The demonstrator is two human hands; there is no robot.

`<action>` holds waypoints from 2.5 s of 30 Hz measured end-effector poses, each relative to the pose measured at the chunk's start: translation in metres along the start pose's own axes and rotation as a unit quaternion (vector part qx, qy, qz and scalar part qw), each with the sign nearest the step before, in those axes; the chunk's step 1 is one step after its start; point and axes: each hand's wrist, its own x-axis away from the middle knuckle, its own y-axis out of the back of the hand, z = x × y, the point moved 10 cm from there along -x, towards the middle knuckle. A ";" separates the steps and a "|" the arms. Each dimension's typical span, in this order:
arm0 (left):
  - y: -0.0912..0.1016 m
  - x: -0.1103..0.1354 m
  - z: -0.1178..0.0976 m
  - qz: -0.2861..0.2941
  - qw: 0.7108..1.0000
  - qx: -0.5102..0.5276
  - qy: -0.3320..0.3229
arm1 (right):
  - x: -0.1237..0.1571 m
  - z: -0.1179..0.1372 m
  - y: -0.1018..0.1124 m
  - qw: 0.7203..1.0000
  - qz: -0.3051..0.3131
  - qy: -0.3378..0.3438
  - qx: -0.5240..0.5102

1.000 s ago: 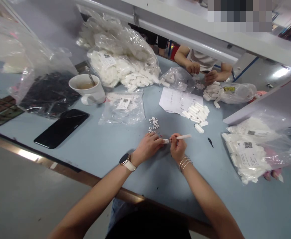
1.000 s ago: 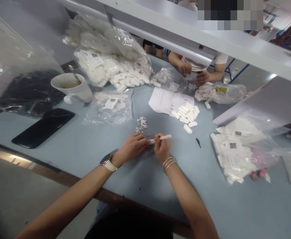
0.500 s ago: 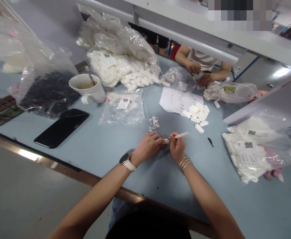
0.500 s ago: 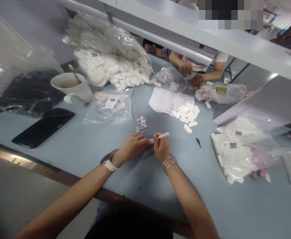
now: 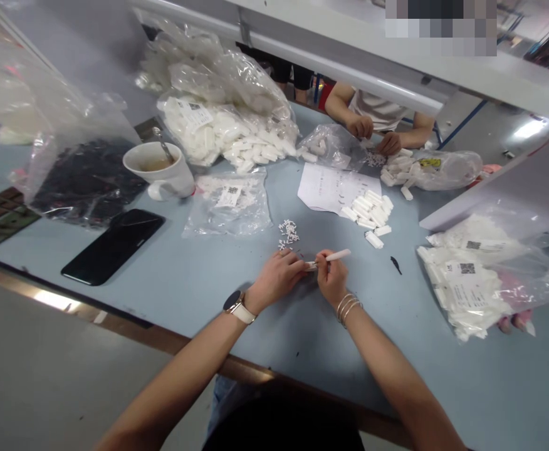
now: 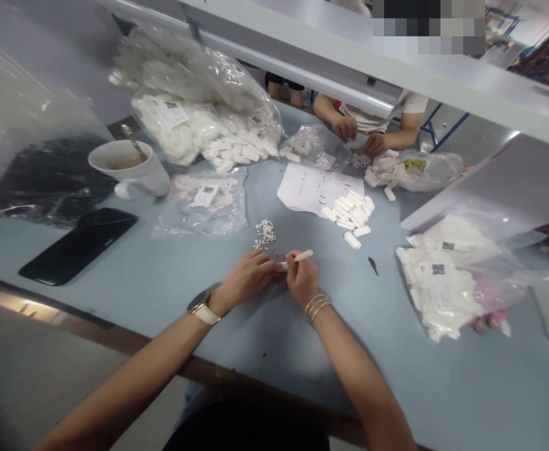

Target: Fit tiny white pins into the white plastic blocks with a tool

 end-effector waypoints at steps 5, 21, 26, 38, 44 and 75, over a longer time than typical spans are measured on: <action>0.000 0.001 0.001 -0.012 1.000 -0.004 0.000 | 0.004 -0.013 -0.001 0.996 -0.006 -0.059 -0.066; 0.001 0.002 0.011 -0.019 0.998 0.038 0.053 | 0.000 -0.003 -0.001 0.998 0.006 -0.037 -0.050; 0.001 0.002 0.011 -0.021 0.998 0.036 0.046 | -0.001 -0.004 -0.003 0.998 0.009 -0.039 -0.044; 0.001 0.002 0.013 -0.021 0.998 0.045 0.045 | -0.003 0.008 -0.012 0.999 0.037 0.024 -0.002; 0.000 0.003 0.014 -0.021 0.997 0.054 0.046 | 0.000 0.003 -0.004 0.999 0.013 -0.012 -0.036; 0.001 0.003 0.014 -0.020 0.997 0.059 0.050 | -0.001 0.007 -0.007 0.999 0.034 0.012 0.004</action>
